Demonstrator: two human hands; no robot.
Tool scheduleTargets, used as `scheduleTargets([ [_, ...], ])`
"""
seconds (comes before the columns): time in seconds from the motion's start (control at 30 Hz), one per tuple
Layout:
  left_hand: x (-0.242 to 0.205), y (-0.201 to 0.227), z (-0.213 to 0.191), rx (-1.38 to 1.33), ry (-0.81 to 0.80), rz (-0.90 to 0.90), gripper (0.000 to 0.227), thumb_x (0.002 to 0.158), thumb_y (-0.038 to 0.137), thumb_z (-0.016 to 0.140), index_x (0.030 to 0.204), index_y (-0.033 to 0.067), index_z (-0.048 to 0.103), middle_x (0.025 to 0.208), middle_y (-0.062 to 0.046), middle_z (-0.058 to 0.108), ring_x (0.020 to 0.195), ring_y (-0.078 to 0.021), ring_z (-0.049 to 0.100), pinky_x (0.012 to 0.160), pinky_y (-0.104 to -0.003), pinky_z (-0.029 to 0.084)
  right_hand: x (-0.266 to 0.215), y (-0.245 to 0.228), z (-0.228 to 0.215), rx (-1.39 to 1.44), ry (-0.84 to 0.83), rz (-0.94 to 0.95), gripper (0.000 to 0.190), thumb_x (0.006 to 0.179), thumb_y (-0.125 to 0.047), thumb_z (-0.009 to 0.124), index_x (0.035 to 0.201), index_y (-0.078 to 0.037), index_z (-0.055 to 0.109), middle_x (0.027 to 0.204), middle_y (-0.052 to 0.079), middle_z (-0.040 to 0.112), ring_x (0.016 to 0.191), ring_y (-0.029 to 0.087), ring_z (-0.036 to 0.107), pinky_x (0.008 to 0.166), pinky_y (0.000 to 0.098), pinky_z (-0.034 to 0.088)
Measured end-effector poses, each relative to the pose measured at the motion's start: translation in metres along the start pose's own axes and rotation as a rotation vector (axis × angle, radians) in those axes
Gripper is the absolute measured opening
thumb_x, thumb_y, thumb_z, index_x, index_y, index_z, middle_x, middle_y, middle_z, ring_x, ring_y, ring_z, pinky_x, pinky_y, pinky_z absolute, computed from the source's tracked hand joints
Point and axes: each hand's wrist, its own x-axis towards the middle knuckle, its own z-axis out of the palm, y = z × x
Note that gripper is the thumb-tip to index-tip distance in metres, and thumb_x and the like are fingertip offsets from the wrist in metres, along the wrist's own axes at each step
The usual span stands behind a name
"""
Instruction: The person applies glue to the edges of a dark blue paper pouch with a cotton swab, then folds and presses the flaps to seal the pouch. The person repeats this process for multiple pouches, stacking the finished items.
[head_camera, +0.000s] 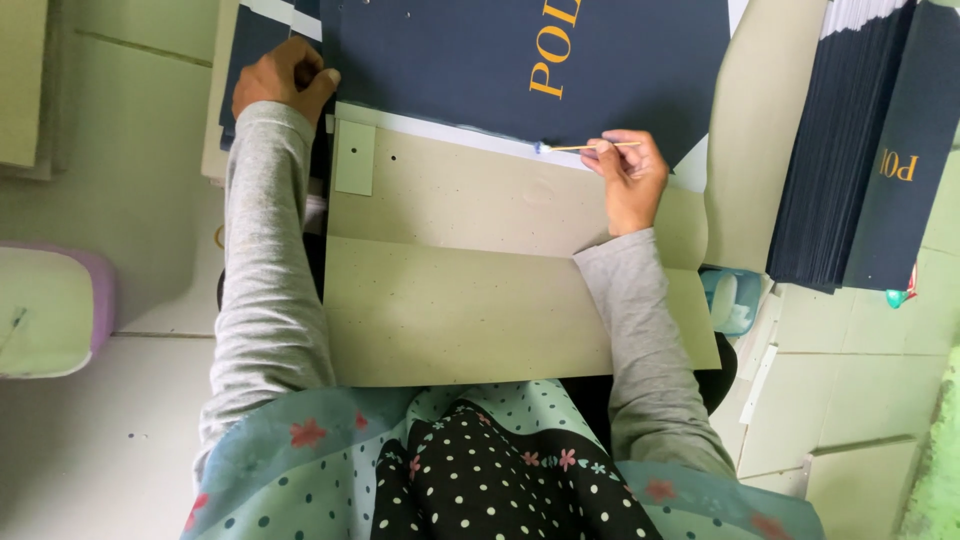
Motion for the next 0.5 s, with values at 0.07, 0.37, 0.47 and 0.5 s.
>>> scheduleTargets([
  [0.07,0.001,-0.002,0.002,0.004,-0.015,-0.002,0.011,0.090,0.026,0.080,0.088,0.0219,0.070,0.073,0.005,0.067,0.061,-0.0154,0.060,0.060,-0.033,0.050,-0.003,0.004,-0.025,-0.032,0.031,-0.011,0.014,0.098,0.005,0.063,0.111,0.003,0.057,0.103,0.021,0.071,0.090,0.025,0.074,0.088,0.0336,0.066],
  [0.37,-0.002,-0.006,0.000,-0.017,0.000,0.079,0.012,0.094,0.020,0.084,0.094,0.0154,0.073,0.079,0.000,0.070,0.064,-0.0166,0.063,0.062,-0.033,0.053,-0.009,0.015,-0.115,-0.107,0.250,-0.015,0.014,0.095,0.008,0.059,0.107,0.002,0.057,0.097,0.017,0.072,0.086,0.022,0.074,0.086,0.0328,0.068],
  [0.47,-0.004,-0.005,-0.001,-0.007,-0.002,0.130,0.012,0.096,0.017,0.084,0.097,0.0117,0.073,0.082,-0.004,0.072,0.065,-0.0190,0.064,0.062,-0.034,0.055,-0.010,0.017,-0.132,-0.150,0.310,-0.053,0.014,0.094,0.010,0.058,0.106,0.002,0.058,0.095,0.017,0.072,0.085,0.022,0.074,0.084,0.0329,0.068],
  [0.5,-0.005,-0.003,-0.003,-0.008,0.008,0.140,0.012,0.096,0.015,0.084,0.097,0.0103,0.073,0.083,-0.005,0.073,0.066,-0.0199,0.065,0.063,-0.034,0.056,-0.010,0.016,-0.136,-0.197,0.332,-0.073,0.014,0.093,0.011,0.058,0.104,0.002,0.059,0.094,0.016,0.072,0.084,0.021,0.075,0.084,0.0324,0.069],
])
